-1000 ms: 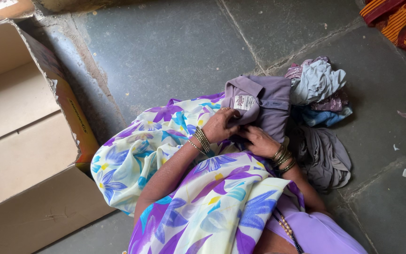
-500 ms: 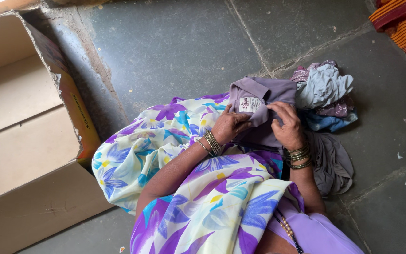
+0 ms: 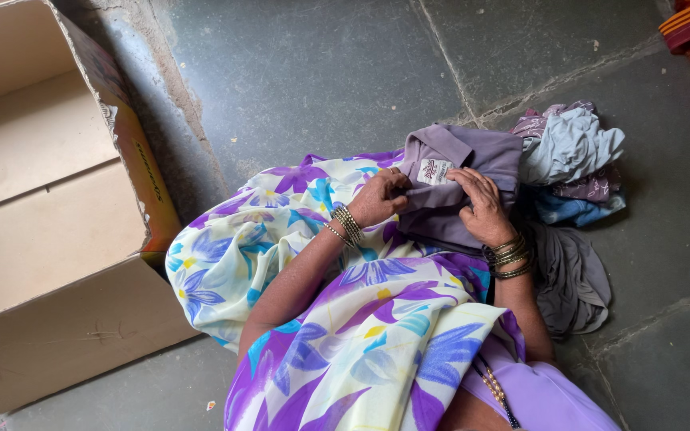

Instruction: The person folds a purple shirt on the floor, smoothing and aligning it before folding it into a compact rectangle. The folded shirt is placed aside, and the person then picks up a pair of gray trousers to begin folding them.

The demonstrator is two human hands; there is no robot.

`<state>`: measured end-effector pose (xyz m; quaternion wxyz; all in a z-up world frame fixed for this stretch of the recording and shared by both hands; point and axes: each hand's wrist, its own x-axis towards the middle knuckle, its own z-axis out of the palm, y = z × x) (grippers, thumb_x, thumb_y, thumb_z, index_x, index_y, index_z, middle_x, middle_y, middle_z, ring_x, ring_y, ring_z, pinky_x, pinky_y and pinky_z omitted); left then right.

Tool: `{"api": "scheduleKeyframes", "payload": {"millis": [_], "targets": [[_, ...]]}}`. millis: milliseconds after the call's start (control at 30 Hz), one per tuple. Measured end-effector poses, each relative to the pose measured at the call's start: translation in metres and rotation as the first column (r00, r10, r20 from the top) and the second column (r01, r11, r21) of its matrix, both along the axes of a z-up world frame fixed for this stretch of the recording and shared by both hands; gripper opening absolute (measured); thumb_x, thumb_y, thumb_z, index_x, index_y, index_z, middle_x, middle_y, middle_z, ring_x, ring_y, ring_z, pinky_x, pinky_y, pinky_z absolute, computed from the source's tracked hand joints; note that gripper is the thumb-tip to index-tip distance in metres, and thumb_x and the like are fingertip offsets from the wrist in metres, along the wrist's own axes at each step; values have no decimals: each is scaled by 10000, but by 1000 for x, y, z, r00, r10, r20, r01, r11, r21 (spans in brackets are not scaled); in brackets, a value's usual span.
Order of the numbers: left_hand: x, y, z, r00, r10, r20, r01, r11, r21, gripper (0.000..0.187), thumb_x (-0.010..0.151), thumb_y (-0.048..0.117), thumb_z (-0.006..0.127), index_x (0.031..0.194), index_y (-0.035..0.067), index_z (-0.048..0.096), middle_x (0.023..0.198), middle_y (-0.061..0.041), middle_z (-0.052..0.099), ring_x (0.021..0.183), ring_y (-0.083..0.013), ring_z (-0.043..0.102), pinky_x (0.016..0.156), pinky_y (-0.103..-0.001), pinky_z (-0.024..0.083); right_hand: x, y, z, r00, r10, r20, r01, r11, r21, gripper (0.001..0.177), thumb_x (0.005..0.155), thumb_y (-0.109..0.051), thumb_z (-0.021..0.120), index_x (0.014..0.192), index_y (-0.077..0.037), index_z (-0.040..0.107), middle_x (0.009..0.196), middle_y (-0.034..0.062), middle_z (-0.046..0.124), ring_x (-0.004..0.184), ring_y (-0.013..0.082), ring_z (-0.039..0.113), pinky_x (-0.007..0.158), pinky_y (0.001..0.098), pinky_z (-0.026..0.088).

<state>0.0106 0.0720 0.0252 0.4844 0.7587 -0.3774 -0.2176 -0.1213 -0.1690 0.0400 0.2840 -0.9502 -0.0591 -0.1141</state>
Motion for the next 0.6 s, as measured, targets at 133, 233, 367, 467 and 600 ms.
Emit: {"api": "scheduleKeyframes", "payload": {"millis": [133, 233, 367, 467, 600], "targets": [[-13, 4, 1, 960, 269, 81, -276, 956, 99, 378, 810, 228, 725, 1058, -43, 638, 1084, -208, 611, 1042, -341, 593, 919, -417, 515, -2, 1, 3, 1000, 8, 14, -8, 1000, 24, 778, 702, 75, 566, 1457, -106, 512, 1472, 102, 557, 1440, 306, 467, 1219, 452, 310], [-18, 18, 7, 979, 205, 8, -198, 934, 299, 465, 806, 344, 783, 987, -72, 677, 986, -234, 661, 955, -345, 634, 888, -422, 521, -2, 2, 7, 1000, 0, 13, 0, 998, 64, 763, 729, 13, 642, 1469, -109, 501, 1475, 112, 544, 1428, 317, 468, 1218, 448, 312], [-30, 26, 4, 975, 153, -163, -92, 939, 331, 561, 745, 469, 825, 936, -50, 734, 878, -210, 729, 833, -293, 728, 801, -400, 570, -3, 5, 9, 1000, -15, 1, 15, 995, 97, 826, 734, -108, 756, 1500, -100, 445, 1495, 113, 524, 1414, 329, 453, 1212, 463, 290], [-39, 15, -20, 980, 184, -81, -175, 978, 113, 531, 711, 402, 874, 981, -36, 741, 890, -213, 742, 843, -311, 704, 762, -413, 562, -3, 6, 9, 1000, -6, 10, 5, 999, 50, 891, 725, -168, 792, 1530, -119, 411, 1533, 113, 480, 1446, 338, 414, 1214, 493, 261], [-35, -5, -79, 921, 338, -192, -337, 941, 37, 388, 746, 228, 768, 1065, 15, 710, 975, -161, 748, 838, -306, 749, 791, -416, 587, -7, 10, 5, 998, 59, 3, -58, 993, -101, 877, 725, -213, 820, 1517, -197, 441, 1594, 119, 392, 1470, 368, 352, 1205, 525, 239]]}}
